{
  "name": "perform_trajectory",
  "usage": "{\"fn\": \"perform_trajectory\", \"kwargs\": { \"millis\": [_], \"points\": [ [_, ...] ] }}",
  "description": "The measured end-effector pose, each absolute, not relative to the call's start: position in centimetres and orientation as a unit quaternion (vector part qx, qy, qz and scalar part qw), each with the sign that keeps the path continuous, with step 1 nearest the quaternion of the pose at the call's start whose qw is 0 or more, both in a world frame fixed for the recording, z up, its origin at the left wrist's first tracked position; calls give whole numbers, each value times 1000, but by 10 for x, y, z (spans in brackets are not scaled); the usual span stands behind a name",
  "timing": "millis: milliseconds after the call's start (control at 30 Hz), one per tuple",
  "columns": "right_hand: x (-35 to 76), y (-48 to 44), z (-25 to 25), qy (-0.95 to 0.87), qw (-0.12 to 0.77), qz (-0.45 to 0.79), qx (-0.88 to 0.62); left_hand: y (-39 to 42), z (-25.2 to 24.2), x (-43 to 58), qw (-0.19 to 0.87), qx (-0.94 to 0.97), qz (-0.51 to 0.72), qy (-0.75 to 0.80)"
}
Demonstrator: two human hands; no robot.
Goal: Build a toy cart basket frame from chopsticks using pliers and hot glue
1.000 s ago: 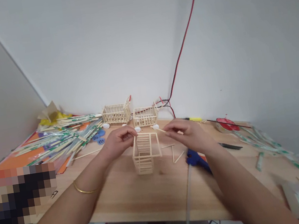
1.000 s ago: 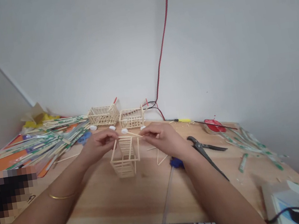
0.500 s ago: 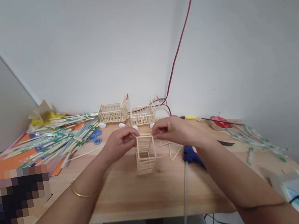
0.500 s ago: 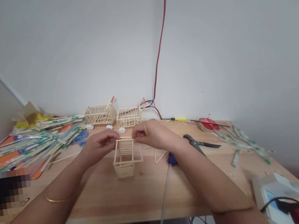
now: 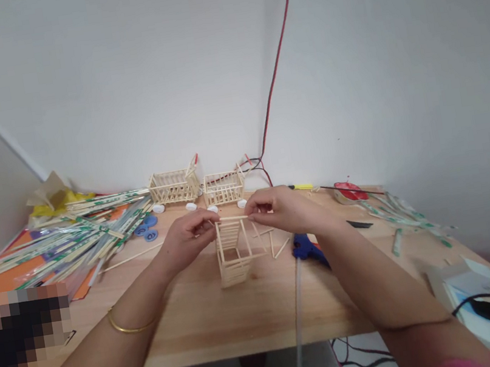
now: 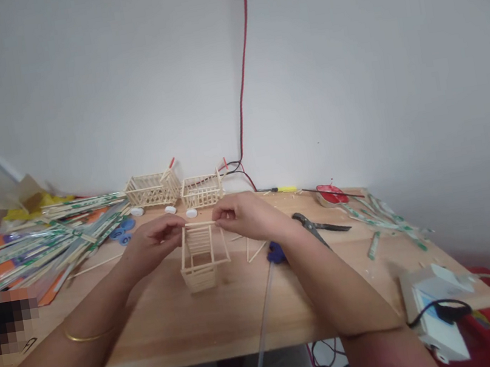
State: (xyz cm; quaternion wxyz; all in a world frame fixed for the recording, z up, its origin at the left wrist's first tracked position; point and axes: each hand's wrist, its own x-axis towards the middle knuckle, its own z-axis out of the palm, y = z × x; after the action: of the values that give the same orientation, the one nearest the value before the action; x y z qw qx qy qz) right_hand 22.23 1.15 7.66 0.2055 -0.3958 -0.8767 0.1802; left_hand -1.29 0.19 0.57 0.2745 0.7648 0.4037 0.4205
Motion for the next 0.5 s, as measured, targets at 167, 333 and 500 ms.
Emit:
{"fn": "perform_trajectory", "kwargs": {
  "millis": [167,333,500],
  "points": [
    [253,15,67,-840,241,163,-457,6,3,-15,327,717,448,423],
    [276,22,33,-801,257,223,-493,16,-3,-24,383,651,483,443],
    [269,16,16,-772,267,446,-366,24,-11,-25,474,542,537,439]
  ]
}}
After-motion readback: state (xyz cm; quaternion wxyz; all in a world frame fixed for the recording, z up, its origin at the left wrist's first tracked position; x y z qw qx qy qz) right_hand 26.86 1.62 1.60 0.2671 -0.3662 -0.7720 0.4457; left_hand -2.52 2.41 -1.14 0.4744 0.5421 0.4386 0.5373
